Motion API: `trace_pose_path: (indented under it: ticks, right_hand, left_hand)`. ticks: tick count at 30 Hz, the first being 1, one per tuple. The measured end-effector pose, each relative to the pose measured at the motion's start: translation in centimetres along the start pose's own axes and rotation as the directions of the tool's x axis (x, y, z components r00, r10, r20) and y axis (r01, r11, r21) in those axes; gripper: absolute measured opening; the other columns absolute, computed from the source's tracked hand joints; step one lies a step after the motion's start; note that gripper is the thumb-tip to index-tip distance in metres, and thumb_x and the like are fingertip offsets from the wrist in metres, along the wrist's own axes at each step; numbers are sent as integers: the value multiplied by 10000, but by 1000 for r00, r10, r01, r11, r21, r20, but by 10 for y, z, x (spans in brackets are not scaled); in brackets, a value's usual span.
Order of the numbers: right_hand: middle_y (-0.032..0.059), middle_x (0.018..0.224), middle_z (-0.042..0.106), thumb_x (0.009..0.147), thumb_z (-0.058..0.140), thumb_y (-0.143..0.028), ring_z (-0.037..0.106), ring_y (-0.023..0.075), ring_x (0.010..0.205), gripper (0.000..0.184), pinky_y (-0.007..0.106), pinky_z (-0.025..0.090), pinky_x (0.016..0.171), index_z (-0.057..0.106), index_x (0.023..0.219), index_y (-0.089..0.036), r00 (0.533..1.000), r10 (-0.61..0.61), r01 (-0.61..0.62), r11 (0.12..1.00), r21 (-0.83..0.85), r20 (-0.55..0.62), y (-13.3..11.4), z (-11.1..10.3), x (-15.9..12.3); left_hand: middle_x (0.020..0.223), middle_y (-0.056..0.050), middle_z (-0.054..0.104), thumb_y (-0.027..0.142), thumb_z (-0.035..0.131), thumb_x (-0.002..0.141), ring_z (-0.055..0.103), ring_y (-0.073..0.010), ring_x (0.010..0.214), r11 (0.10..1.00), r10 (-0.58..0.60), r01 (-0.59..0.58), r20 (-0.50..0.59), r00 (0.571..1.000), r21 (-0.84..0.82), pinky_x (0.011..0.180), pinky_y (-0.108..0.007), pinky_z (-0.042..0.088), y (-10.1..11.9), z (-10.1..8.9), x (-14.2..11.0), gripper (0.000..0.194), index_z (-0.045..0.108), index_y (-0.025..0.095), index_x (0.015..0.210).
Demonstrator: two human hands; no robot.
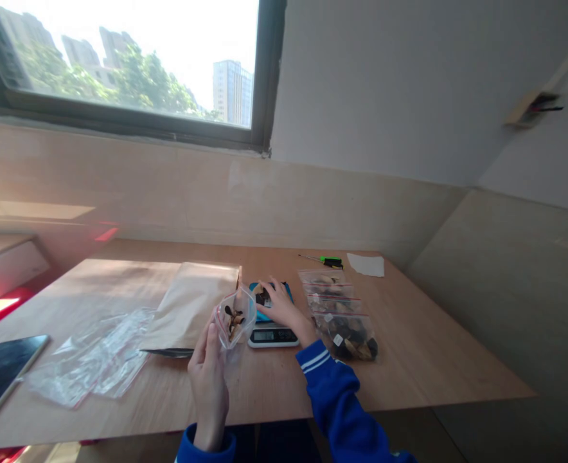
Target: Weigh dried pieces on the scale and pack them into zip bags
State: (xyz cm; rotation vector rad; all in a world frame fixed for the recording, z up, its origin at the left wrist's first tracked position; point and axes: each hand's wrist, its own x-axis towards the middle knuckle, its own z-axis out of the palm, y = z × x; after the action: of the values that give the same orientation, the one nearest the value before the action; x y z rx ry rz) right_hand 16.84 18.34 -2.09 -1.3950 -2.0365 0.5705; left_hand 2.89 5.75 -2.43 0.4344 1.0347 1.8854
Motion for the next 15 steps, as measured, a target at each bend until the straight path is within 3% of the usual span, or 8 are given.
trace_pose_path:
  ticks: [5,9,15]
  right_hand:
    - [177,1229,583,793,662,-167,511,292,1214,397,445,379,1044,617,1186,-143,998,-56,54,994,-98,-17,17,20,4]
    - [115,1061,650,812,594,-86,597,233,1047,236,385,446,958,676,1021,-160,995,-82,79,995,-65,-49,19,19,1]
    - [87,956,685,813,531,-41,635,200,945,219,357,481,911,702,854,-171,990,-80,85,996,34,-117,21,13,-4]
  left_hand:
    - [1291,-95,630,425,645,829,561,-249,1225,1000,19,-20,5,1000,20,1113,-450,361,-2,-4,2,447,633,217,1225]
    - [1303,-111,619,433,661,814,539,-267,1248,998,41,-40,-14,999,37,1121,-470,340,-5,-5,3,455,647,200,1204]
    - [1307,-115,615,439,665,808,529,-278,1257,999,28,-27,-20,999,46,1107,-480,361,-5,-5,3,472,642,197,1212]
